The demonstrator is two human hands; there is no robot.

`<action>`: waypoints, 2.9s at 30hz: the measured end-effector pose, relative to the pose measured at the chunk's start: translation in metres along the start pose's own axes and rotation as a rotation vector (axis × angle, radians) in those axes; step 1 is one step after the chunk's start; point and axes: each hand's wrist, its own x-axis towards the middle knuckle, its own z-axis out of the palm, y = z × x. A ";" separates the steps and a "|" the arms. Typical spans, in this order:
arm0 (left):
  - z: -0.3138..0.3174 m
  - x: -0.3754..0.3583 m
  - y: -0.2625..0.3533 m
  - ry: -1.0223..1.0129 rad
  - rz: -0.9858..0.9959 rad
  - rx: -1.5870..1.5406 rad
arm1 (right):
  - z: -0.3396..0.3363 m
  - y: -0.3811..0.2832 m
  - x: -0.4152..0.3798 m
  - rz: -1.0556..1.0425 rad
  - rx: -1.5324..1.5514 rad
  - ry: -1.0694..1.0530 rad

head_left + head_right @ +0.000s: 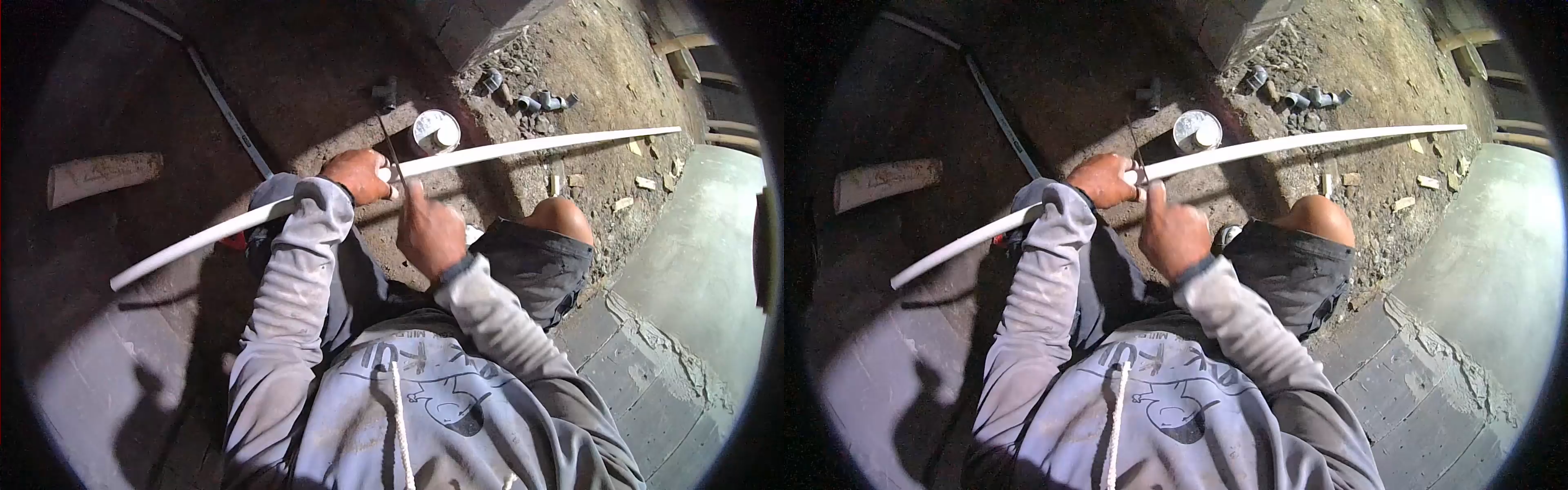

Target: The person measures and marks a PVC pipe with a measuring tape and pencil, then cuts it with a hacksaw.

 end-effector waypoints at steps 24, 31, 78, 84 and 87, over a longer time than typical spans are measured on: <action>0.018 -0.010 0.003 0.417 0.110 0.240 | -0.003 0.000 0.001 0.003 -0.046 0.044; 0.005 -0.003 0.012 0.221 -0.008 0.207 | 0.001 0.002 0.025 0.003 -0.031 0.028; -0.025 -0.001 -0.010 -0.122 0.107 0.002 | 0.003 0.003 -0.027 -0.063 -0.066 0.066; -0.014 0.010 -0.008 -0.172 0.105 0.007 | 0.001 -0.003 0.016 -0.045 -0.068 0.039; -0.013 -0.008 0.008 -0.192 0.041 0.049 | -0.008 -0.002 -0.001 0.009 -0.091 -0.033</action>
